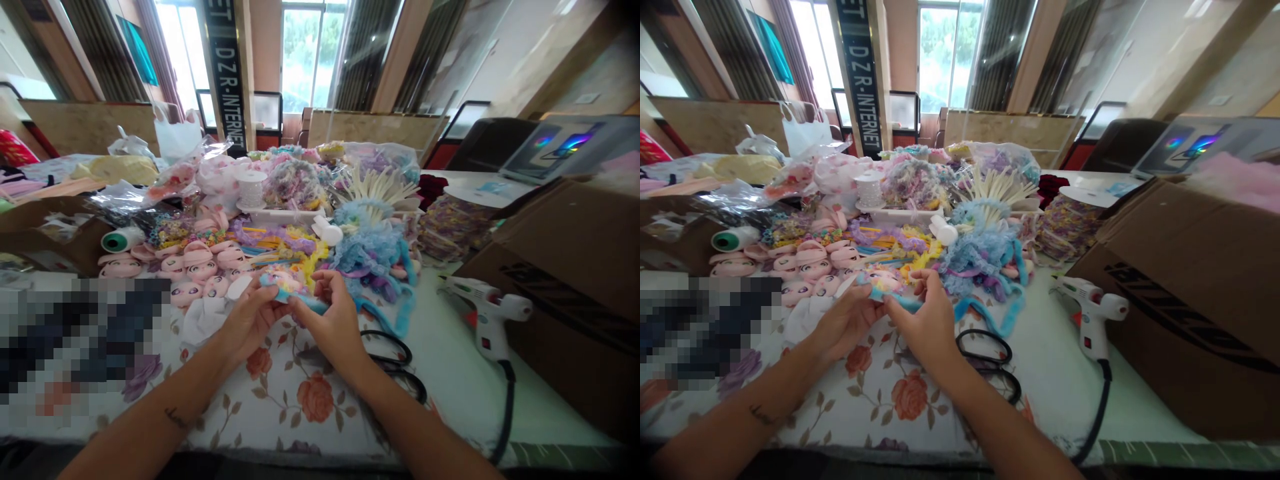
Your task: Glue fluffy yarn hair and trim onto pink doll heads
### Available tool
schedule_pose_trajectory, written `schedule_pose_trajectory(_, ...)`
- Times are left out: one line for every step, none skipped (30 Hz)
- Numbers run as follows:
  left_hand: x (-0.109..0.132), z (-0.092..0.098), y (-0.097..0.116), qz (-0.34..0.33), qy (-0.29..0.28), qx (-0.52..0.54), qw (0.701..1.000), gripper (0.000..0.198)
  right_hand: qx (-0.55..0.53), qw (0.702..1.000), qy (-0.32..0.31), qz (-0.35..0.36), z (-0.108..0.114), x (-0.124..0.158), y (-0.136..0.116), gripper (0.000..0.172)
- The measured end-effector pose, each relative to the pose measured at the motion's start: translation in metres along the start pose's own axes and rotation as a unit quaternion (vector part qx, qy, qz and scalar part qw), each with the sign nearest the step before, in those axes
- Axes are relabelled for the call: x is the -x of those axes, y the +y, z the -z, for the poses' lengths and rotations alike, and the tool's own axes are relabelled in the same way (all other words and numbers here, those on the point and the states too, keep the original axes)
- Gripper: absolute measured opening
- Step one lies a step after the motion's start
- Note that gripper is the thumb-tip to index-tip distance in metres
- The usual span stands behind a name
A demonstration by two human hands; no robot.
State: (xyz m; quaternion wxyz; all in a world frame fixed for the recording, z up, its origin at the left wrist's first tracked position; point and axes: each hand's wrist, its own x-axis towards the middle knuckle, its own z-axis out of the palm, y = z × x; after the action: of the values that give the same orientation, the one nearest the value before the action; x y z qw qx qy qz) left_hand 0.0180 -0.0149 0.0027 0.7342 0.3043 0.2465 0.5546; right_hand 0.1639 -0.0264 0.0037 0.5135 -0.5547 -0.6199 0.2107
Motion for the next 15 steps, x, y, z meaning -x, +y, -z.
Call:
schedule_pose_trajectory(0.0001,0.0006,0.0000,0.008,-0.007,0.002,1.000,0.020,-0.005,1.000,-0.009,-0.010,0.0008,-0.0017,-0.0002,0.042)
schedule_pose_trajectory(0.0002,0.0012,0.0000,0.015,-0.015,0.003,1.000,0.018,-0.009,1.000,-0.020,-0.022,0.0018,-0.0034,-0.0006,0.043)
schedule_pose_trajectory(0.0004,0.0016,0.0000,0.021,-0.024,0.002,0.999,0.016,-0.013,0.999,-0.032,-0.032,0.0027,-0.0052,-0.0012,0.044)
schedule_pose_trajectory(0.0006,0.0018,-0.0001,0.026,-0.032,-0.001,0.999,0.015,-0.014,0.998,-0.042,-0.042,0.0037,-0.0067,-0.0020,0.045)
schedule_pose_trajectory(0.0009,0.0018,-0.0001,0.028,-0.038,-0.004,0.999,0.016,-0.015,0.997,-0.053,-0.049,0.0045,-0.0081,-0.0027,0.045)
schedule_pose_trajectory(0.0012,0.0016,-0.0002,0.029,-0.040,-0.009,0.999,0.017,-0.016,0.996,-0.062,-0.055,0.0051,-0.0091,-0.0033,0.044)
schedule_pose_trajectory(0.0016,0.0012,-0.0003,0.029,-0.040,-0.014,0.999,0.020,-0.019,0.995,-0.070,-0.062,0.0055,-0.0098,-0.0036,0.043)
schedule_pose_trajectory(0.0021,0.0007,-0.0006,0.027,-0.038,-0.019,0.999,0.023,-0.023,0.994,-0.076,-0.069,0.0056,-0.0102,-0.0036,0.042)
schedule_pose_trajectory(0.0025,0.0002,-0.0009,0.025,-0.036,-0.027,0.999,0.026,-0.028,0.994,-0.081,-0.075,0.0054,-0.0104,-0.0032,0.041)
schedule_pose_trajectory(0.0029,-0.0004,-0.0014,0.021,-0.034,-0.036,0.999,0.029,-0.035,0.993,-0.084,-0.079,0.0050,-0.0103,-0.0026,0.039)
schedule_pose_trajectory(0.0033,-0.0009,-0.0019,0.015,-0.032,-0.044,0.998,0.031,-0.040,0.992,-0.085,-0.079,0.0043,-0.0102,-0.0018,0.037)
schedule_pose_trajectory(0.0036,-0.0014,-0.0025,0.010,-0.029,-0.051,0.998,0.031,-0.044,0.992,-0.086,-0.077,0.0035,-0.0101,-0.0009,0.036)
schedule_pose_trajectory(0.0037,-0.0017,-0.0030,0.006,-0.027,-0.055,0.998,0.030,-0.044,0.993,-0.087,-0.073,0.0027,-0.0100,-0.0002,0.036)
schedule_pose_trajectory(0.0038,-0.0018,-0.0033,0.002,-0.027,-0.056,0.998,0.028,-0.040,0.993,-0.086,-0.068,0.0021,-0.0098,0.0002,0.035)
schedule_pose_trajectory(0.0036,-0.0018,-0.0034,-0.001,-0.029,-0.053,0.998,0.026,-0.031,0.994,-0.087,-0.061,0.0021,-0.0095,0.0001,0.035)
